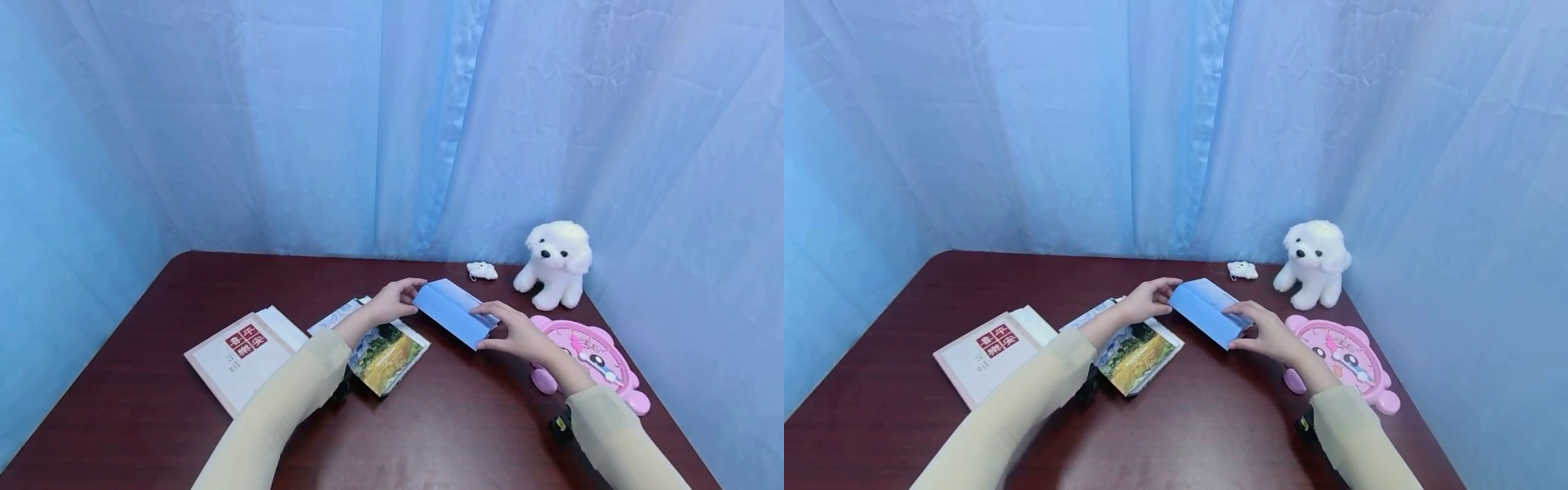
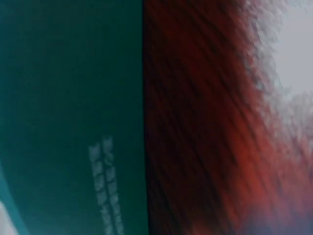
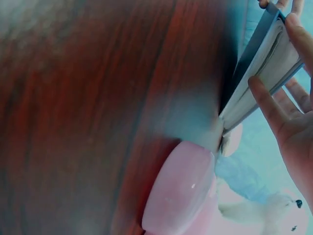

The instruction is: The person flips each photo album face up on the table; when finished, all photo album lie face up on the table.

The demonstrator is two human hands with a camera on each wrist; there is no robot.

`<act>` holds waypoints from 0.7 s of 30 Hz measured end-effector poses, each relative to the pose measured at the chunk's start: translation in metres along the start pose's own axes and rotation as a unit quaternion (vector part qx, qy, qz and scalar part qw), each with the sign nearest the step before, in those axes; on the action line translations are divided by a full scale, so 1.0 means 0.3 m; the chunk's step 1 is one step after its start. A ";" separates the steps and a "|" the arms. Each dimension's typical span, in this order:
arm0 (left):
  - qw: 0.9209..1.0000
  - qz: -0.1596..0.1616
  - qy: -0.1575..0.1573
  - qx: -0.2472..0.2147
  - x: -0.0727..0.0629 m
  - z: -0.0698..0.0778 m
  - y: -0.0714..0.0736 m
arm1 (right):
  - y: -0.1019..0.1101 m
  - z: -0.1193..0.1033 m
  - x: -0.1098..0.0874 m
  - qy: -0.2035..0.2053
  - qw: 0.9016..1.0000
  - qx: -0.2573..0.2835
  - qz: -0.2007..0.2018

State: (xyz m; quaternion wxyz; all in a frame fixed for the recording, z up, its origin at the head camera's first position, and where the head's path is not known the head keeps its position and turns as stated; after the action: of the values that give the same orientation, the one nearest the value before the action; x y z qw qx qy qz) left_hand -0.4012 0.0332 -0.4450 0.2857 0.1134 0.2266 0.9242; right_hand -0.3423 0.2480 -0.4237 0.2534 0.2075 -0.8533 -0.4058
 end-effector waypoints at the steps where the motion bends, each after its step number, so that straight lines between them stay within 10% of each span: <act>1: 1.000 -0.003 0.002 0.002 -0.001 -0.001 -0.001 | -0.002 0.000 0.001 0.000 1.000 -0.008 -0.001; 21: 0.999 -0.038 0.016 -0.030 -0.020 -0.026 -0.022 | -0.058 -0.005 0.024 -0.010 0.996 -0.086 -0.029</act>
State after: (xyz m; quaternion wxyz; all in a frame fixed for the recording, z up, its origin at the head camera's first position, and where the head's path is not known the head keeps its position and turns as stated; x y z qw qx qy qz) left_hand -0.3957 0.0318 -0.4553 0.3200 0.0810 0.2078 0.9208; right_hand -0.3446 0.2328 -0.4348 0.2504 0.2054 -0.8112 -0.4868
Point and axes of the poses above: each hand's wrist, its own x-axis towards the middle knuckle, its own y-axis out of the back of the hand, z = x × y, the point moved 8 cm from there along x, towards the middle knuckle, and after that the axes turned 3 degrees about -y, right-handed, at the moved point
